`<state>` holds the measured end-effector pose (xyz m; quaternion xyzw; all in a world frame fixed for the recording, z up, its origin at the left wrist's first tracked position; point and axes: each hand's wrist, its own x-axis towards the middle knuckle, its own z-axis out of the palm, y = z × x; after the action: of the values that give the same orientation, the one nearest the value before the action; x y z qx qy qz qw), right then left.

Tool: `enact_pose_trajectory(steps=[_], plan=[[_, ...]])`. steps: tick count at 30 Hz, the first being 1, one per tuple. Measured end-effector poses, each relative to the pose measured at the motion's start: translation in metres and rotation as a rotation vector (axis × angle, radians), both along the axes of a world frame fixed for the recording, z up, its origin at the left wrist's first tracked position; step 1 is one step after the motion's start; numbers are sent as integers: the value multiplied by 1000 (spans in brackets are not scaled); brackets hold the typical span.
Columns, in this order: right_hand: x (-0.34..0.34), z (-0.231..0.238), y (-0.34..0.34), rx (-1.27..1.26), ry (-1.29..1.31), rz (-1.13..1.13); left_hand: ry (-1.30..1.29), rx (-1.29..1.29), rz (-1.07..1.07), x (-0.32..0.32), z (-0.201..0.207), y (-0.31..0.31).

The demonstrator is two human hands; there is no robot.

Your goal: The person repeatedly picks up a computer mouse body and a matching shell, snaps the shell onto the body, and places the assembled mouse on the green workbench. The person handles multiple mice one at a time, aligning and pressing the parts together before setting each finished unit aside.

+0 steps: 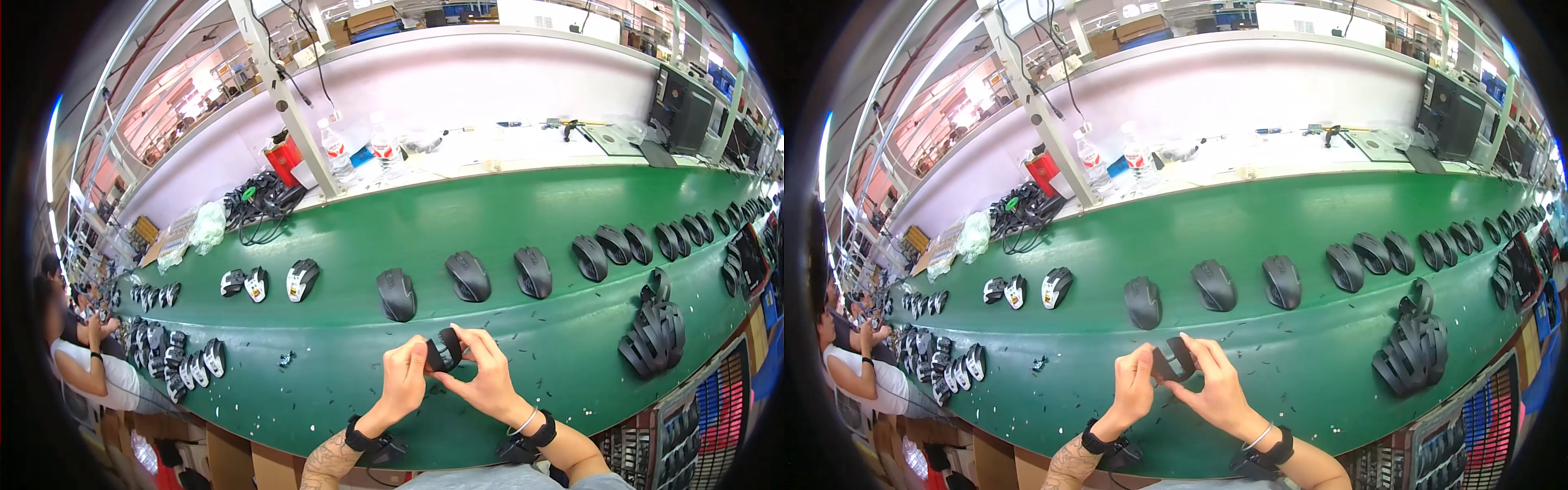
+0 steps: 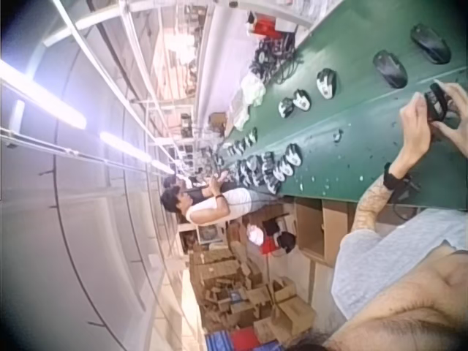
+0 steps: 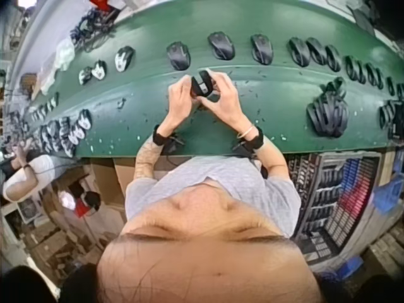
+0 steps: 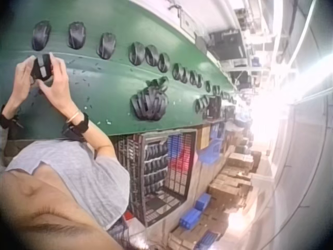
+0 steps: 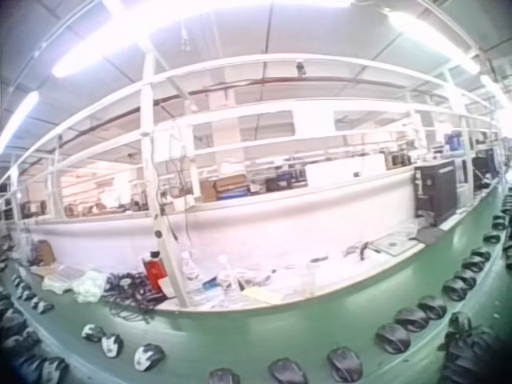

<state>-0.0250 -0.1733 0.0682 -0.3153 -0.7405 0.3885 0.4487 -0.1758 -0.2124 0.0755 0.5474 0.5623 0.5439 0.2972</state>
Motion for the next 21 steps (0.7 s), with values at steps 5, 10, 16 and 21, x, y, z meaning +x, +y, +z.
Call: enact_pose_trajectory(steps=[5,10,16,21], plan=[[1,-8,1,-4,-9,-25,-29,-34,-33,4,-8,6],[1,-10,-1,6,2,-69,-106,-94,-89,8,-12,8],[2,-19,4,12,38,-65,-239,-138,-166,12,-22,8],[1,-27,3,251,5,-50,-394,-187,-207,12,-26,8]])
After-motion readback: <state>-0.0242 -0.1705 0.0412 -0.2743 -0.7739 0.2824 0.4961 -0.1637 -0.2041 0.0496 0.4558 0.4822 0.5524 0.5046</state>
